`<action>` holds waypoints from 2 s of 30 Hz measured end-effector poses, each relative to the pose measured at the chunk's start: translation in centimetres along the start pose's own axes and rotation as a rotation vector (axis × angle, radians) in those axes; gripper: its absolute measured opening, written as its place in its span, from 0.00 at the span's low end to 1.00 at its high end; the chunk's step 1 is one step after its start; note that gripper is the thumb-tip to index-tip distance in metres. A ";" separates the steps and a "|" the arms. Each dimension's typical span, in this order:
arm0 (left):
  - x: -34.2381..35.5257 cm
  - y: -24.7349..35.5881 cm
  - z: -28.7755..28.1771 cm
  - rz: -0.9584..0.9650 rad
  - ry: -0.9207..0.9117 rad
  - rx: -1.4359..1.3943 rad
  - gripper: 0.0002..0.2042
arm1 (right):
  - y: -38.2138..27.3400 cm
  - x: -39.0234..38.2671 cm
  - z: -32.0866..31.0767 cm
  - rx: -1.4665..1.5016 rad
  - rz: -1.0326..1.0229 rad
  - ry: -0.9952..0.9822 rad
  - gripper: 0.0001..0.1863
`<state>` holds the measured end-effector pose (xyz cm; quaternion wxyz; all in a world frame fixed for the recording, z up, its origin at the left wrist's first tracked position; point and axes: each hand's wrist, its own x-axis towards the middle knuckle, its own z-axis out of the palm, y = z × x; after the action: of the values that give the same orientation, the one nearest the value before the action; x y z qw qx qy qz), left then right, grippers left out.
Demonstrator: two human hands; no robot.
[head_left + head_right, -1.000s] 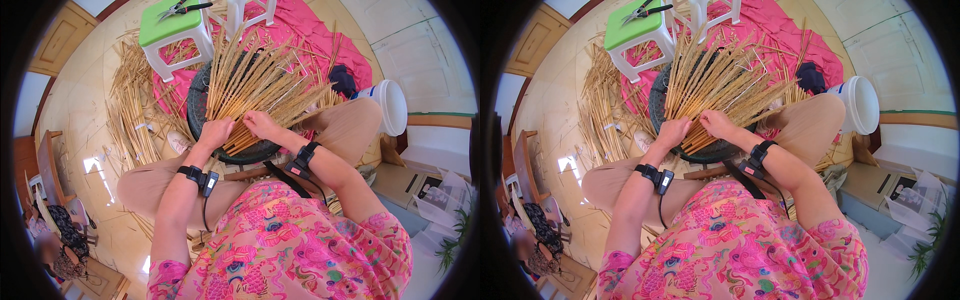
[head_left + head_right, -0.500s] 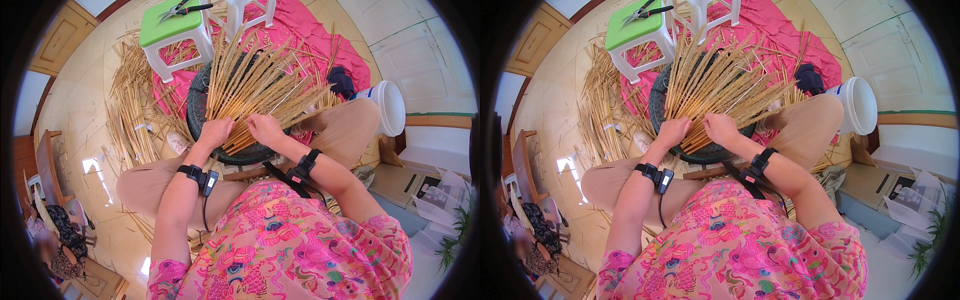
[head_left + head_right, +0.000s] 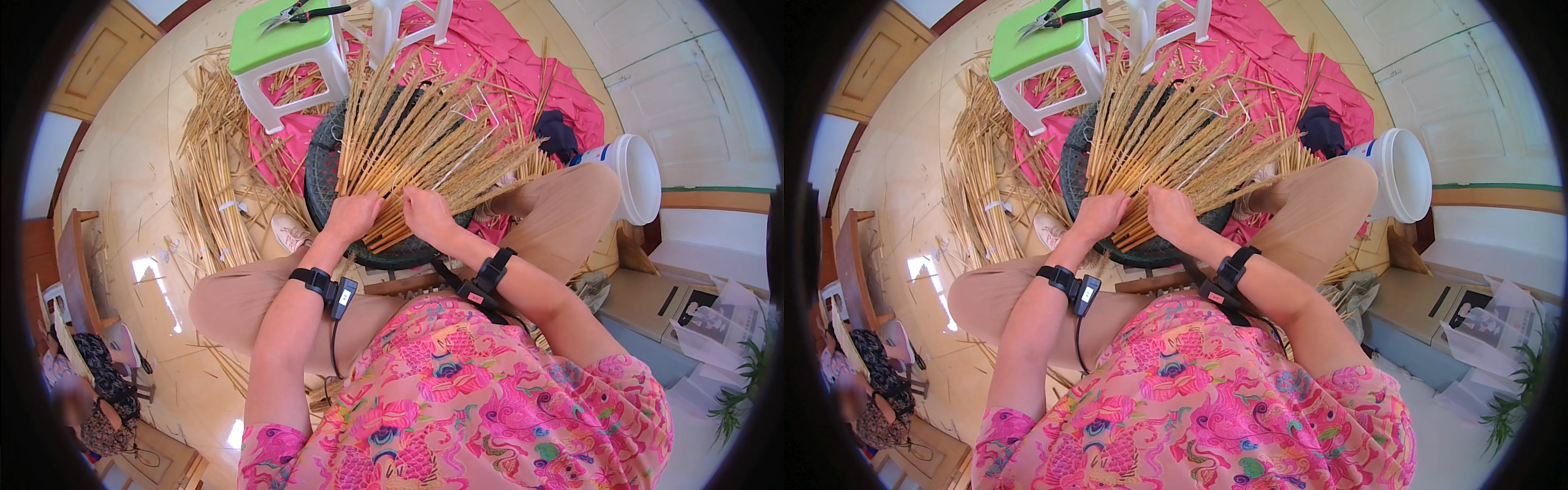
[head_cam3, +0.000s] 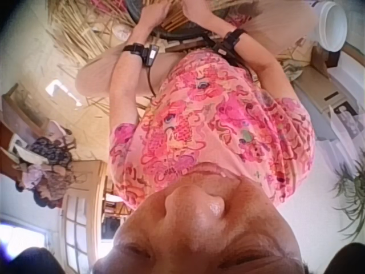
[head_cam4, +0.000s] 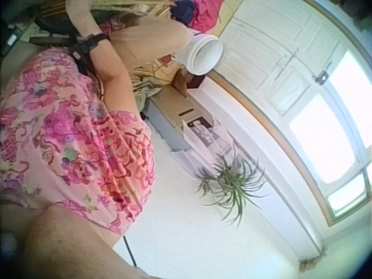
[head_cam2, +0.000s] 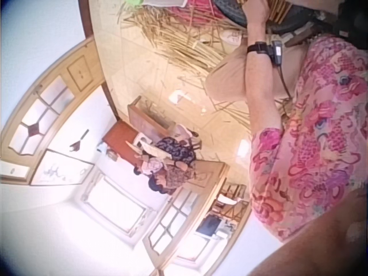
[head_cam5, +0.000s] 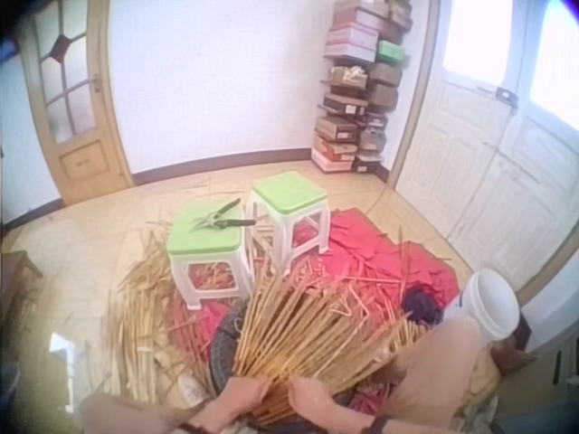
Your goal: The person weaves bundles of dry grass together using a white string, wrapping the string around individual stalks while they rest on a circular platform.
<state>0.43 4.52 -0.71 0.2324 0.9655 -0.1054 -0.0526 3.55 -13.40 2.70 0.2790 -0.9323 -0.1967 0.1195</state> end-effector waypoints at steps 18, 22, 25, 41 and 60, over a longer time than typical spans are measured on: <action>0.2 -0.1 0.2 0.045 0.033 0.001 0.11 | 0.9 2.6 3.1 0.136 0.051 0.118 0.04; 0.1 0.3 0.0 0.000 0.019 0.026 0.11 | 1.9 4.5 0.4 0.134 -0.029 -0.274 0.06; 0.0 0.5 0.0 0.002 0.024 0.018 0.12 | 2.7 6.4 -5.4 -0.197 -0.251 -0.405 0.14; 0.0 0.0 0.2 0.009 0.014 0.023 0.12 | 18.5 22.0 -20.6 -0.457 0.222 0.159 0.11; -0.3 -0.3 0.4 0.007 0.010 0.044 0.12 | -4.7 1.1 -33.0 -0.165 -1.090 1.088 0.07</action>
<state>0.13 4.68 -1.14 0.2116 0.9703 -0.1086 -0.0449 14.16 -24.97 32.17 0.2852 -0.6490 -0.4714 -0.5247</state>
